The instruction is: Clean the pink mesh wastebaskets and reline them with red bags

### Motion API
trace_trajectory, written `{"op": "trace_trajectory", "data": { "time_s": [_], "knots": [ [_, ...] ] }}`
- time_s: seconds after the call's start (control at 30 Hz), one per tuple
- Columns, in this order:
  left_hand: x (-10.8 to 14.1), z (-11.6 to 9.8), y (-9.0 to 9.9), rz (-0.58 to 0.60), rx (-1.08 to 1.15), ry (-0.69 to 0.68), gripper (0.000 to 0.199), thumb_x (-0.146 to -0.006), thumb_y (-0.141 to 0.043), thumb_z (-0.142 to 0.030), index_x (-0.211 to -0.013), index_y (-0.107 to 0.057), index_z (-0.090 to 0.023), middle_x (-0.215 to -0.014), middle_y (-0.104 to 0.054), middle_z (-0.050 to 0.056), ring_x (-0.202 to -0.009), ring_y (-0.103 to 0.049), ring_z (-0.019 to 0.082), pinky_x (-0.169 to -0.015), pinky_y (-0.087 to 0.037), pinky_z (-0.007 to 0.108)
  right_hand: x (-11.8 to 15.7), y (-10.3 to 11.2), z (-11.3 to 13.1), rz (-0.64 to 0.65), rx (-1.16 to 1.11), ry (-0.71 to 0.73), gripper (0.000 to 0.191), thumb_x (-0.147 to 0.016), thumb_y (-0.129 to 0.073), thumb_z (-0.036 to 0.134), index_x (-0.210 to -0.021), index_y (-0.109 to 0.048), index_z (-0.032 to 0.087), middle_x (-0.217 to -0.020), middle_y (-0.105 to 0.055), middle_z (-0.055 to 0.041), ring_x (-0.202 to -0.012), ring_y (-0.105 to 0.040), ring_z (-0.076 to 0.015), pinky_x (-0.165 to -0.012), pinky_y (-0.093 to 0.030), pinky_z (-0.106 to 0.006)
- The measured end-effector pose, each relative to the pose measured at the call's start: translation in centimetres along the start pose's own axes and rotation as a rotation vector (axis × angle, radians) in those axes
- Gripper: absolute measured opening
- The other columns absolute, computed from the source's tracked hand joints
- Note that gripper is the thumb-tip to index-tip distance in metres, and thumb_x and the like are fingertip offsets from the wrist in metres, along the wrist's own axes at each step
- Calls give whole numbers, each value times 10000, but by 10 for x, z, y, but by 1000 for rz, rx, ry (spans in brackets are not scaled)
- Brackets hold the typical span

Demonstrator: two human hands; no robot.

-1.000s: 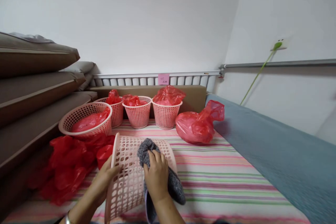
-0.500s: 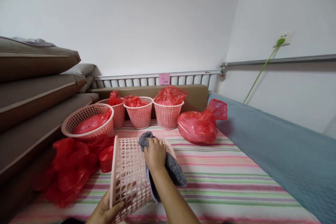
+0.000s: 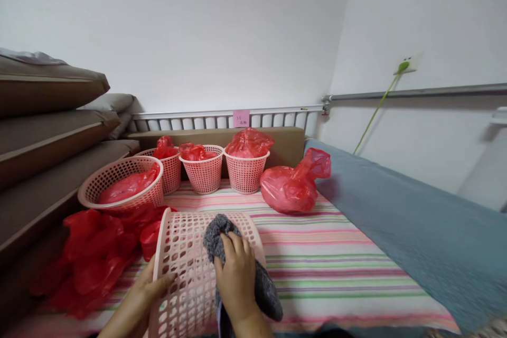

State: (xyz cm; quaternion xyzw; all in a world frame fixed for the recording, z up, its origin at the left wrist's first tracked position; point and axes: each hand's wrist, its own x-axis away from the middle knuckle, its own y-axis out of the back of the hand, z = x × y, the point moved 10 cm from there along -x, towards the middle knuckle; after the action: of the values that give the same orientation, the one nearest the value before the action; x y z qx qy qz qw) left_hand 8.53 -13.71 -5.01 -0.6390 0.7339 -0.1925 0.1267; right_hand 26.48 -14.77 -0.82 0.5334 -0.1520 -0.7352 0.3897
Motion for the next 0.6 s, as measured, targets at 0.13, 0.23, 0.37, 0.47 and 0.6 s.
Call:
{"op": "trace_trajectory", "data": {
  "time_s": [0.13, 0.23, 0.37, 0.47, 0.6],
  "knots": [
    [5, 29, 15, 11, -12, 32, 984, -580, -808, -273, -1417, -298, -180, -1232, -633, 171, -1120, -590, 356, -965, -451, 452, -34, -7, 2, 50, 23, -77, 359, -775, -581, 165, -1131, -618, 195, -1123, -630, -72, -1061, -519, -259, -937, -384, -398],
    [5, 46, 25, 38, 10, 48, 1058, -580, -828, -317, -1442, -229, -187, -1237, -626, 185, -1107, -599, 361, -986, -431, 474, -60, -18, 8, 85, 50, -79, 328, -786, -588, 211, -1111, -627, 188, -1066, -648, -70, -1019, -535, -255, -910, -391, -378],
    [8, 61, 38, 55, 2, 35, 1007, -591, -830, -353, -1423, -281, -213, -1244, -626, 168, -1123, -592, 356, -1011, -413, 474, -66, -27, 9, 92, 63, -73, 316, -789, -590, 221, -1101, -628, 195, -1044, -651, -70, -1001, -538, -252, -895, -391, -369],
    [12, 65, 32, 92, 9, 42, 999, -540, -853, -372, -1391, -359, -198, -1219, -641, 172, -1129, -584, 369, -1000, -422, 477, -52, -23, 5, 72, 26, -76, 338, -788, -584, 192, -1123, -618, 180, -1095, -636, -78, -1045, -520, -255, -929, -380, -372],
    [10, 43, 9, 68, 45, 97, 977, -563, -830, -322, -1397, -342, -180, -1219, -635, 193, -1072, -615, 389, -898, -491, 486, -27, -11, 1, 37, -25, -51, 363, -772, -574, 133, -1133, -611, 151, -1131, -618, -90, -1083, -499, -260, -972, -367, -394]
  ]
}}
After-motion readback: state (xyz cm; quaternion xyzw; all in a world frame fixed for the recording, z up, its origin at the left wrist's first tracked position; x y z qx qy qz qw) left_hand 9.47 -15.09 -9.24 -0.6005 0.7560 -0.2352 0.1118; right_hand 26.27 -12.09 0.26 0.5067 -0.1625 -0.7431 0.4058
